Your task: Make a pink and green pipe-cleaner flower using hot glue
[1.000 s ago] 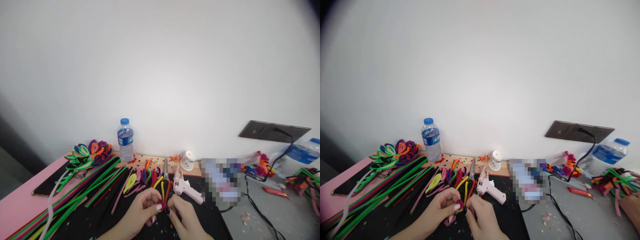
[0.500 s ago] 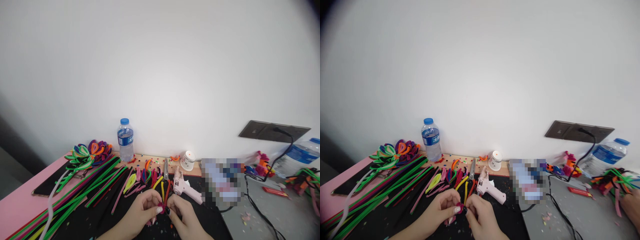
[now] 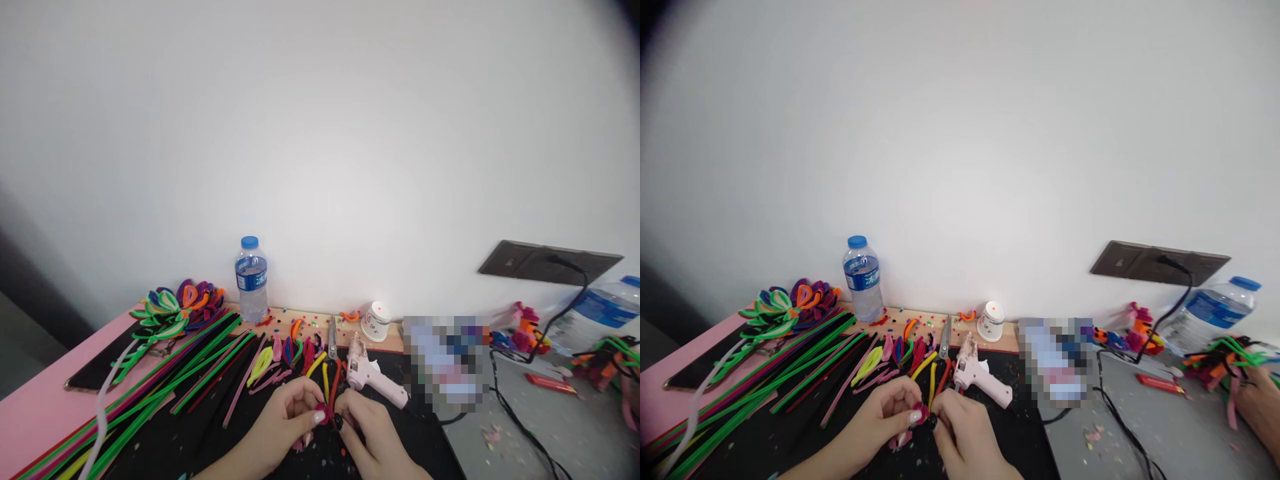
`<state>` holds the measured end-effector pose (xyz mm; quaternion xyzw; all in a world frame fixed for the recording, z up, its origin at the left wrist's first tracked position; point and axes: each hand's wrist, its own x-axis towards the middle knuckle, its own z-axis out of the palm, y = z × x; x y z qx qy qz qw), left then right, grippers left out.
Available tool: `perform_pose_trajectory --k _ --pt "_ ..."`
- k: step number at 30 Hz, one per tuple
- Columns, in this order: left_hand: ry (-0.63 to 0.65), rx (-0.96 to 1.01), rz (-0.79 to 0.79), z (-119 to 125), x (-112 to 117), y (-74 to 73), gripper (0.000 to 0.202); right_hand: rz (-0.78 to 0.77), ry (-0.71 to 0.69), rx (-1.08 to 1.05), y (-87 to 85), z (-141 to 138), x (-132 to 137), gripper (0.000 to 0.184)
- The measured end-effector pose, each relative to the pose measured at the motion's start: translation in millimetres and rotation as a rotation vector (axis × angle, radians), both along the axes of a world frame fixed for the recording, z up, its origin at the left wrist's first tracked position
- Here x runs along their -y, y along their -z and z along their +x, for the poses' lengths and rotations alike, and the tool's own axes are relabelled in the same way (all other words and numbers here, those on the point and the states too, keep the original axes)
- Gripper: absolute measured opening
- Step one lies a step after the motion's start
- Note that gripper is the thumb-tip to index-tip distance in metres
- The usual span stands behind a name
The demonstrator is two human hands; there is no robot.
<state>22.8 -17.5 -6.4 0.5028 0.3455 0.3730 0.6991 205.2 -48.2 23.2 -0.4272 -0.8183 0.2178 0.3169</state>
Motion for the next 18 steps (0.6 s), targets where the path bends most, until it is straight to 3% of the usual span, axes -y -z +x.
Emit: perform_pose_trajectory --k 18 --pt "0.035 -0.03 0.025 -1.2 0.2 -1.3 0.022 0.033 -0.052 0.131 1.4 -0.6 -1.6 0.013"
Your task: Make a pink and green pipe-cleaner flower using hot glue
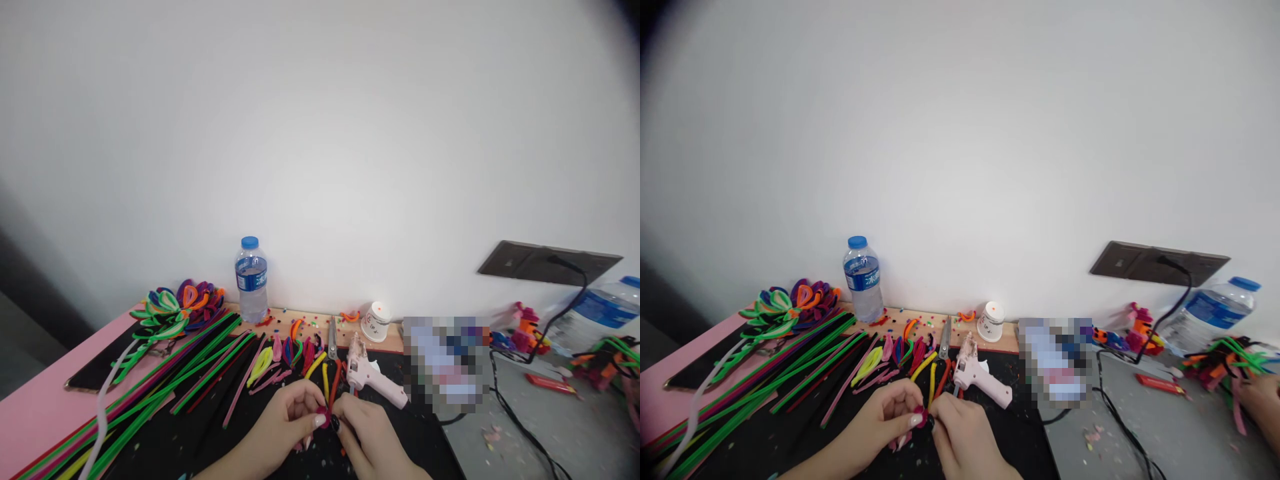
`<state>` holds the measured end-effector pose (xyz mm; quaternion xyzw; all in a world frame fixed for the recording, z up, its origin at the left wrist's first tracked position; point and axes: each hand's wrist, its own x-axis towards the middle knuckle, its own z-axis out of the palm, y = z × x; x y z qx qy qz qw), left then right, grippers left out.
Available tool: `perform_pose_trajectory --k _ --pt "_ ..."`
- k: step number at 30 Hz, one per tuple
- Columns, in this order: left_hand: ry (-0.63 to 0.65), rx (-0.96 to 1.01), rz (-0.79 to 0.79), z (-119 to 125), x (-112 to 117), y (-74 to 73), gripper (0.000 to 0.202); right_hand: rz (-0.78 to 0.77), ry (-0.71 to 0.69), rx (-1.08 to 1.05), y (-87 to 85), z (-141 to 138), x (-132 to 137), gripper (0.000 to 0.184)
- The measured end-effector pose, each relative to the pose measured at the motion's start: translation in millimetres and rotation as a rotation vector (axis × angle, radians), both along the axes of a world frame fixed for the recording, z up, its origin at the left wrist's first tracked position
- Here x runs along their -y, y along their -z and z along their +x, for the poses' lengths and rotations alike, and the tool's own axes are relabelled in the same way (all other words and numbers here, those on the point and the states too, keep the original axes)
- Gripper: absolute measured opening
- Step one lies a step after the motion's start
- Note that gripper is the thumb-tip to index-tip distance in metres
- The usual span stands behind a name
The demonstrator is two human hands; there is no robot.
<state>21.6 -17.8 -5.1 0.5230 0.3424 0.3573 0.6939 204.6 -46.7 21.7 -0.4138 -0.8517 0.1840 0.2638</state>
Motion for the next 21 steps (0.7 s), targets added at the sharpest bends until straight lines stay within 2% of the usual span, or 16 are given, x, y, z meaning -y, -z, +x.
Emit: perform_pose_trajectory --k 12,21 --pt "-0.007 0.02 0.0 0.7 -1.8 4.3 0.023 0.029 0.002 0.065 0.2 0.0 1.1 0.013" --pt "-0.027 0.028 -0.019 0.7 -1.5 5.3 0.024 0.018 0.019 -0.001 2.9 -0.7 0.6 0.013"
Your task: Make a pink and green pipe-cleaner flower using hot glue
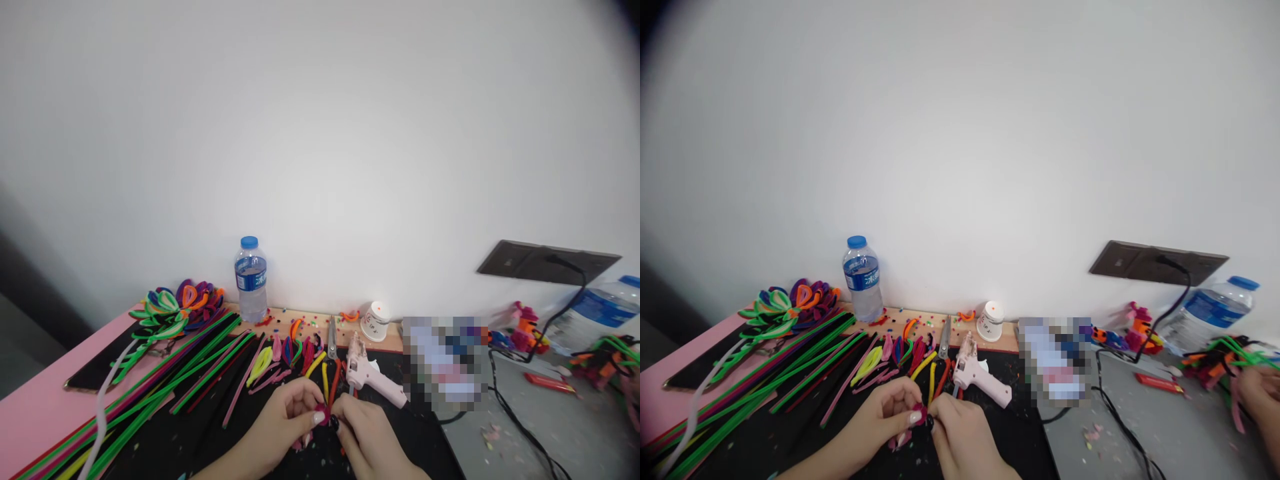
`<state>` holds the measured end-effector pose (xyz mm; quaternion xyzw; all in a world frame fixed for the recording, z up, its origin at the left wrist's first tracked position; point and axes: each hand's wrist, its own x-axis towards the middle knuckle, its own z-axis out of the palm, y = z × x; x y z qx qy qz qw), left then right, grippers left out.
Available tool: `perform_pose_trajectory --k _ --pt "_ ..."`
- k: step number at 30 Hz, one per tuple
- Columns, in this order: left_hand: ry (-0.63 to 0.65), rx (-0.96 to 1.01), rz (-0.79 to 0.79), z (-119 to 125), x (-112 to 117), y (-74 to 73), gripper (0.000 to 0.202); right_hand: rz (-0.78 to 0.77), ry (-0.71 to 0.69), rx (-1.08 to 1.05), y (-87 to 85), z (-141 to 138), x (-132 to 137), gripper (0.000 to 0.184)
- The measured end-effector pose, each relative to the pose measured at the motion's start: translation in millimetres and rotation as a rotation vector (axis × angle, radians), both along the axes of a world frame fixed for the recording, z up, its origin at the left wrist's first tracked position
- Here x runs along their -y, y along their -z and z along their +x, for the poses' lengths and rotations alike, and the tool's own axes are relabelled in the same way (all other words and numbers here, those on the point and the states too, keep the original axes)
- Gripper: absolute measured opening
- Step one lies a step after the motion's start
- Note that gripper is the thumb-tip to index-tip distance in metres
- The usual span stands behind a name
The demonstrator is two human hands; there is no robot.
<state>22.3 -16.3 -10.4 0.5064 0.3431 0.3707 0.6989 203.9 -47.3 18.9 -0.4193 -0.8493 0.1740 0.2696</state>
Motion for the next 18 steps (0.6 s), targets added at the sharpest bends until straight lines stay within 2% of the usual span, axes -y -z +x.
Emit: perform_pose_trajectory --k 18 --pt "-0.015 -0.005 -0.003 0.1 0.9 -2.4 0.025 -0.029 0.009 -0.079 4.9 -2.6 1.3 0.014"
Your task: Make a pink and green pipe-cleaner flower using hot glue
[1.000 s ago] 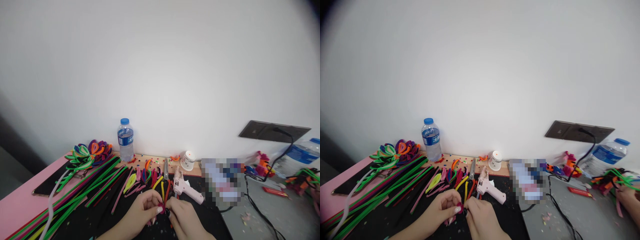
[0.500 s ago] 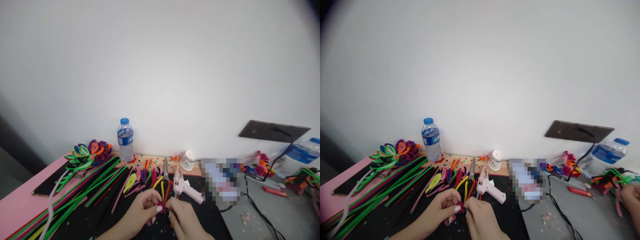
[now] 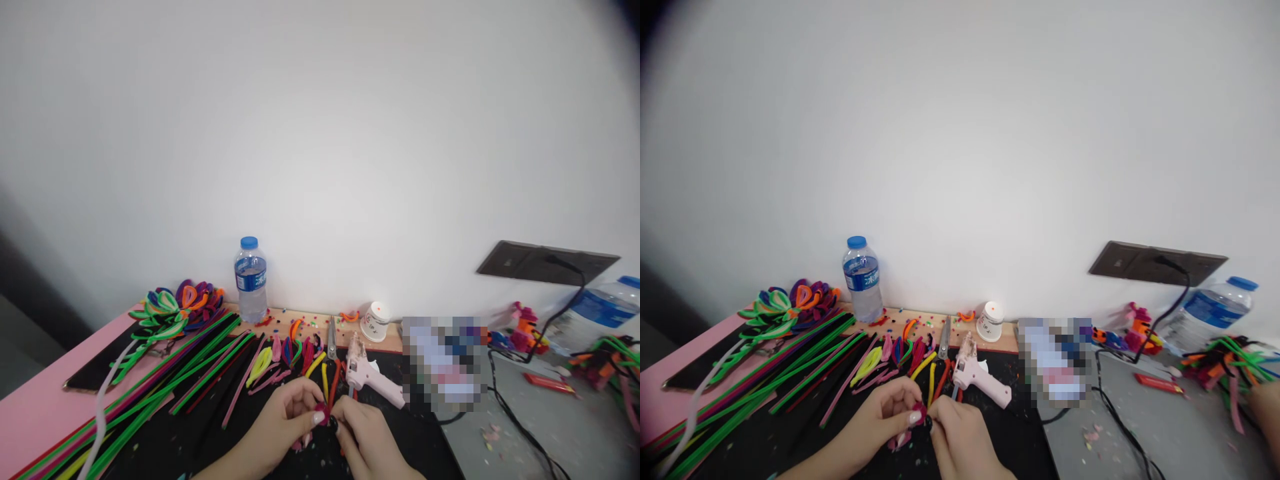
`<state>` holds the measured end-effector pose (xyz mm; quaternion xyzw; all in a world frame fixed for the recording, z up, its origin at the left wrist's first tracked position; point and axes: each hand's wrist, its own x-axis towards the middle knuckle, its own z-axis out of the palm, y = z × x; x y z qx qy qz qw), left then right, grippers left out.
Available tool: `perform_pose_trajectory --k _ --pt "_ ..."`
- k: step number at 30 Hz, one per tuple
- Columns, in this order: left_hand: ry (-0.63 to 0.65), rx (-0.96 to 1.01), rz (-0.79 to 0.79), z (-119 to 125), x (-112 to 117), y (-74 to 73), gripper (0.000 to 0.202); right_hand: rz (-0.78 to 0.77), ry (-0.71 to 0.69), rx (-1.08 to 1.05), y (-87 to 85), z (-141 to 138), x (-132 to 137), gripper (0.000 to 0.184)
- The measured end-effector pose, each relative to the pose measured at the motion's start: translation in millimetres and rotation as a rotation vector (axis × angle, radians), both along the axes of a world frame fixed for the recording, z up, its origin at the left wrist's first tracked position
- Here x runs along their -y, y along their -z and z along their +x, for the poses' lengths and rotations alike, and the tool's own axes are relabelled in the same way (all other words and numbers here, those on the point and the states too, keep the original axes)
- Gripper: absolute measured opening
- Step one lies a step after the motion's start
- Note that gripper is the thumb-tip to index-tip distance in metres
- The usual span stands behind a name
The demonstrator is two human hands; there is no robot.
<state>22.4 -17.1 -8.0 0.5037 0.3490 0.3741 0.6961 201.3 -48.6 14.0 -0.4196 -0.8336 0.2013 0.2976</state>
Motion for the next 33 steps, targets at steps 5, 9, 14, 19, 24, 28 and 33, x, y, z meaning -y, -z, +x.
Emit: perform_pose_trajectory --k 5,9,14,19,24,28,33 --pt "-0.01 0.022 -0.001 0.2 0.5 -0.4 0.026 -0.016 -0.001 -0.004 1.8 0.7 0.9 0.014" --pt "-0.027 0.018 -0.012 0.4 0.0 -1.3 0.031 -0.024 0.001 -0.005 1.9 0.4 0.9 0.014" --pt "-0.037 0.026 -0.009 0.8 0.4 0.0 0.035 -0.01 0.013 -0.011 1.0 -0.3 1.0 0.014" --pt "-0.035 0.036 -0.016 1.3 1.7 0.3 0.035 -0.026 0.006 -0.009 0.8 -0.2 2.2 0.013" --pt "-0.039 0.028 -0.014 1.4 1.8 -2.5 0.037 -0.013 0.007 0.003 1.9 0.7 0.4 0.013" --pt "-0.039 0.034 -0.013 1.5 1.4 -3.7 0.045 -0.003 0.006 -0.001 2.5 0.9 0.1 0.013" --pt "-0.045 0.033 -0.016 1.8 1.2 -2.3 0.052 0.003 0.009 0.008 4.0 0.8 1.8 0.013"
